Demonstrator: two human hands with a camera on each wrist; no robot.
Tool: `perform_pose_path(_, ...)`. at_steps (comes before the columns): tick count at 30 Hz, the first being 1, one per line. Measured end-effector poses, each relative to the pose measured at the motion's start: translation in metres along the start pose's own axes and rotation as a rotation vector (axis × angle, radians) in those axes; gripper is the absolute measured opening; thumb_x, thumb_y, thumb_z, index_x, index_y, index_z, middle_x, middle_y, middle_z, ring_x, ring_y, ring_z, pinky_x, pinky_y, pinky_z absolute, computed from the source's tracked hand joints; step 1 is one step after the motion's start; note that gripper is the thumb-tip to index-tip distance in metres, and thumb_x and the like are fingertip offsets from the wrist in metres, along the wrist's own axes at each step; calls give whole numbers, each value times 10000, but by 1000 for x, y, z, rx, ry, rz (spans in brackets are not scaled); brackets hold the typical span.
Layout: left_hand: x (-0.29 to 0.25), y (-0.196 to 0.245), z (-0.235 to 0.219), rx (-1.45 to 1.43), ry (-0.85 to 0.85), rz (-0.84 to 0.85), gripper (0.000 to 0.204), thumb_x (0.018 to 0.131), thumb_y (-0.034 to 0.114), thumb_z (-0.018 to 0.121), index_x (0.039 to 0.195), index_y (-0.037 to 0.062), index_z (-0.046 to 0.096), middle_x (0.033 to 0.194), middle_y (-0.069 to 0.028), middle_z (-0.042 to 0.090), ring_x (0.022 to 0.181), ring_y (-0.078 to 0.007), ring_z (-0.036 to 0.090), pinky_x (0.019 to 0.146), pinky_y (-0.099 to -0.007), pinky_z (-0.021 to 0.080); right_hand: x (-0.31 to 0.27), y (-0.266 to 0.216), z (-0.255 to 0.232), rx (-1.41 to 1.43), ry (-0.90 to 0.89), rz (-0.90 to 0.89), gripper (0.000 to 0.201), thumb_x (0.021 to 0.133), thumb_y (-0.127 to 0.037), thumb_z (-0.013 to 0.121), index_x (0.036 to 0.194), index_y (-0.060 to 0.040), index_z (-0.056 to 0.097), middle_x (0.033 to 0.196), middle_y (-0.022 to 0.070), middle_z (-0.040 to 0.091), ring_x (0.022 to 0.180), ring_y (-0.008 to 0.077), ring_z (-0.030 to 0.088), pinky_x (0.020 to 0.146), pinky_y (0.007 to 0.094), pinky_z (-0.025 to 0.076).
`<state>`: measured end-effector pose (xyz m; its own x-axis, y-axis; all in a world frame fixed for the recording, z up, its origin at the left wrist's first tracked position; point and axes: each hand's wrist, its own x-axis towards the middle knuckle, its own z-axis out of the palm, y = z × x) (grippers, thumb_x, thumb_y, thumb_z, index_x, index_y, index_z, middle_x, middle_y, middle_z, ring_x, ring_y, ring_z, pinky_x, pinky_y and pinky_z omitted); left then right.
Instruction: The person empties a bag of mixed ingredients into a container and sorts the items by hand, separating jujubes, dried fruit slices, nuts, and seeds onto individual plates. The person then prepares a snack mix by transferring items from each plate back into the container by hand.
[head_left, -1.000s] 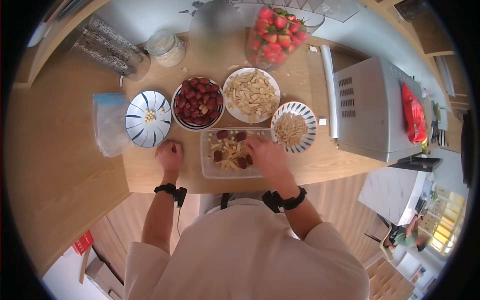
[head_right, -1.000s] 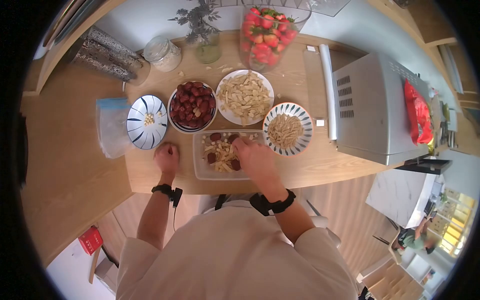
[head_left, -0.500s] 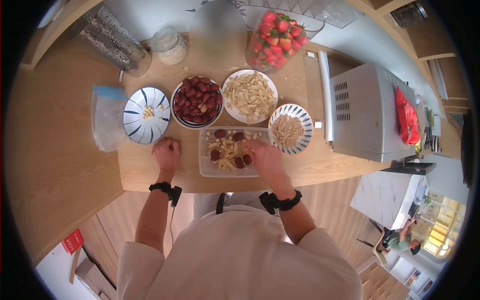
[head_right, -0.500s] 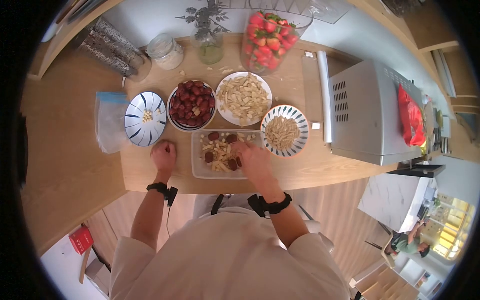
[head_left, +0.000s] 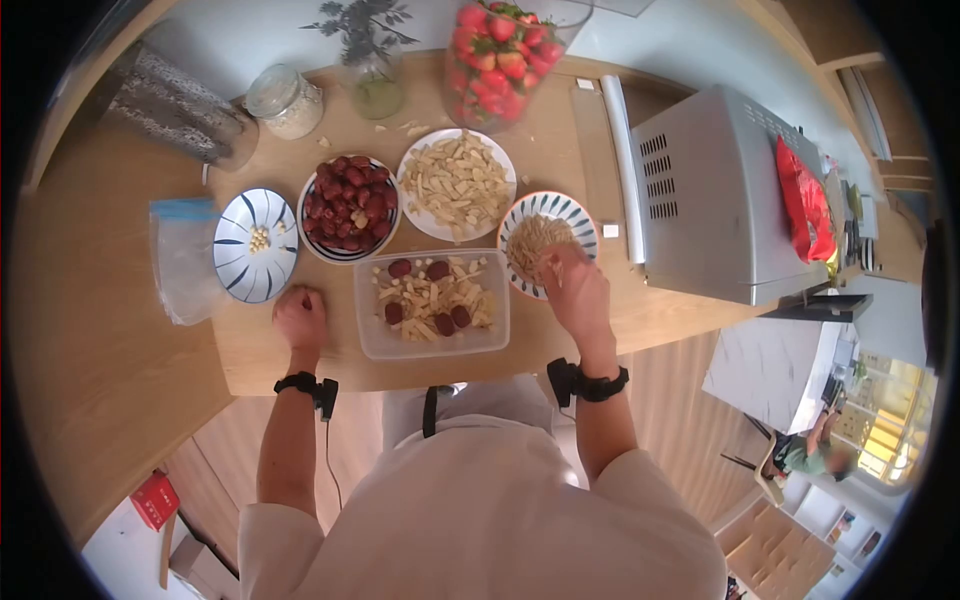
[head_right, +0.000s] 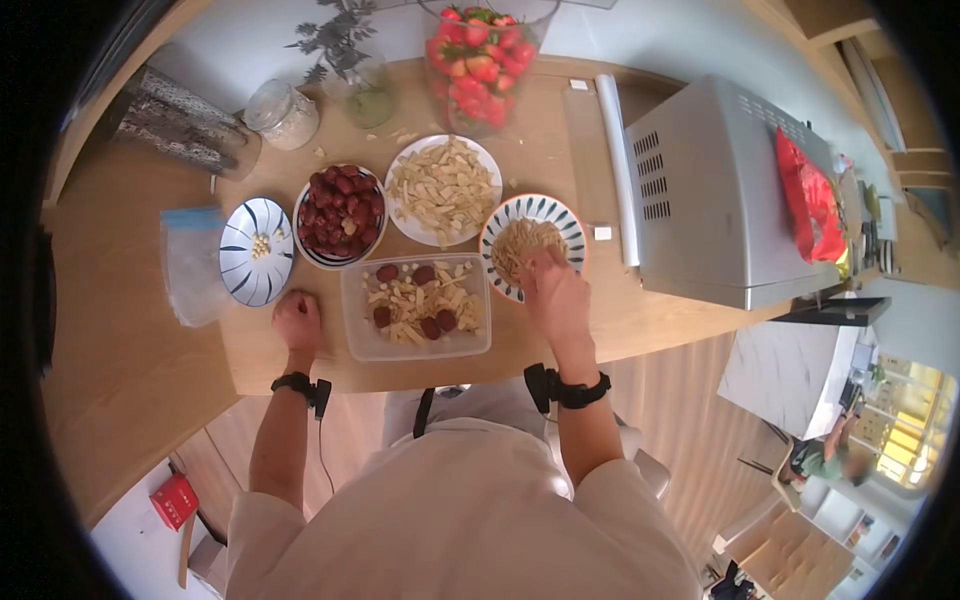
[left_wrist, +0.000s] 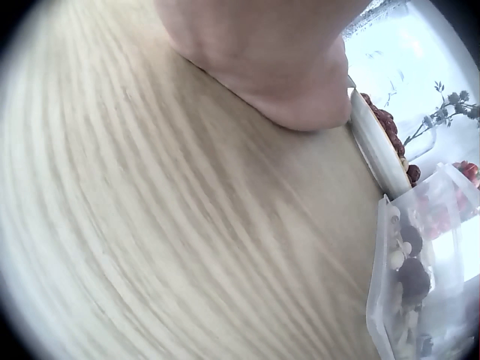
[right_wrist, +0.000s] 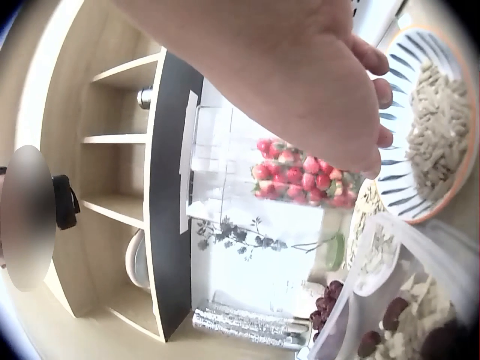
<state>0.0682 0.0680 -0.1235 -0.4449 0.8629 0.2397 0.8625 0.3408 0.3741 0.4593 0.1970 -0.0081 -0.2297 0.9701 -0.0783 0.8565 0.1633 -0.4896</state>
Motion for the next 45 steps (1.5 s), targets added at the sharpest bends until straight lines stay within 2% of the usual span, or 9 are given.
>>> perform_pose_path(5, 0, -7, 8, 16, 23, 21, 238, 802, 134, 575, 598, 50, 485, 628, -123, 531, 613, -356, 534, 573, -469, 412, 6, 18, -5, -19, 34, 88, 161, 885, -152, 618, 1041, -117, 637, 998, 100, 648, 837, 371, 667, 709, 476, 537)
perform_pose_path(11, -2, -7, 6, 51, 3, -24, 228, 802, 137, 566, 603, 55, 491, 635, -128, 538, 615, -364, 542, 558, -471, 413, 13, 24, 13, -84, -51, 153, 210, 859, -74, 596, 1064, -106, 623, 1070, 129, 640, 878, 382, 651, 735, 479, 527)
perform_pose_path(16, 0, -6, 6, 80, 0, -19, 224, 806, 128, 565, 606, 53, 498, 635, -133, 537, 617, -365, 547, 557, -467, 417, 14, 18, 36, -13, -82, 156, 246, 808, -141, 700, 1047, -110, 650, 1052, 116, 648, 870, 369, 659, 733, 469, 533)
perform_pose_path(23, -1, -9, 8, 99, -4, -35, 227, 810, 128, 569, 607, 48, 506, 629, -132, 542, 593, -366, 539, 541, -473, 406, 14, 19, 52, -4, -37, 204, 192, 794, -146, 717, 970, -117, 645, 995, 86, 653, 850, 344, 664, 707, 458, 535)
perform_pose_path(29, -1, -7, 8, 94, 0, -50, 237, 807, 125, 569, 596, 43, 499, 631, -131, 543, 594, -368, 538, 540, -477, 402, 11, 31, 62, -25, -32, 114, 78, 863, -144, 632, 923, -103, 604, 970, 69, 660, 833, 340, 674, 684, 482, 535)
perform_pose_path(35, -1, -5, 6, 83, 14, -35, 232, 797, 122, 568, 598, 40, 482, 638, -135, 539, 611, -374, 538, 548, -476, 401, 6, 25, 55, -5, 42, 92, 68, 839, -137, 670, 896, -119, 638, 888, 56, 664, 787, 318, 663, 651, 435, 531)
perform_pose_path(41, -2, -2, 5, 92, 13, -53, 234, 798, 143, 565, 599, 55, 479, 638, -126, 539, 618, -369, 544, 549, -473, 408, 10, 10, 37, 56, 123, -4, 53, 881, -137, 657, 910, -93, 650, 875, 85, 659, 705, 301, 653, 594, 393, 514)
perform_pose_path(43, -2, -5, 5, 94, 16, -52, 236, 799, 152, 566, 598, 60, 483, 639, -120, 543, 617, -366, 546, 549, -471, 411, 10, -1, 29, 352, 330, -183, 97, 856, -78, 676, 952, -94, 669, 934, 66, 649, 684, 263, 656, 560, 358, 505)
perform_pose_path(45, -2, -7, 6, 102, -15, -53, 238, 796, 164, 573, 595, 68, 488, 645, -109, 553, 615, -355, 553, 549, -465, 419, 9, -16, 21, 430, 361, -212, 136, 838, -35, 686, 965, -81, 676, 950, 72, 639, 653, 238, 628, 550, 333, 487)
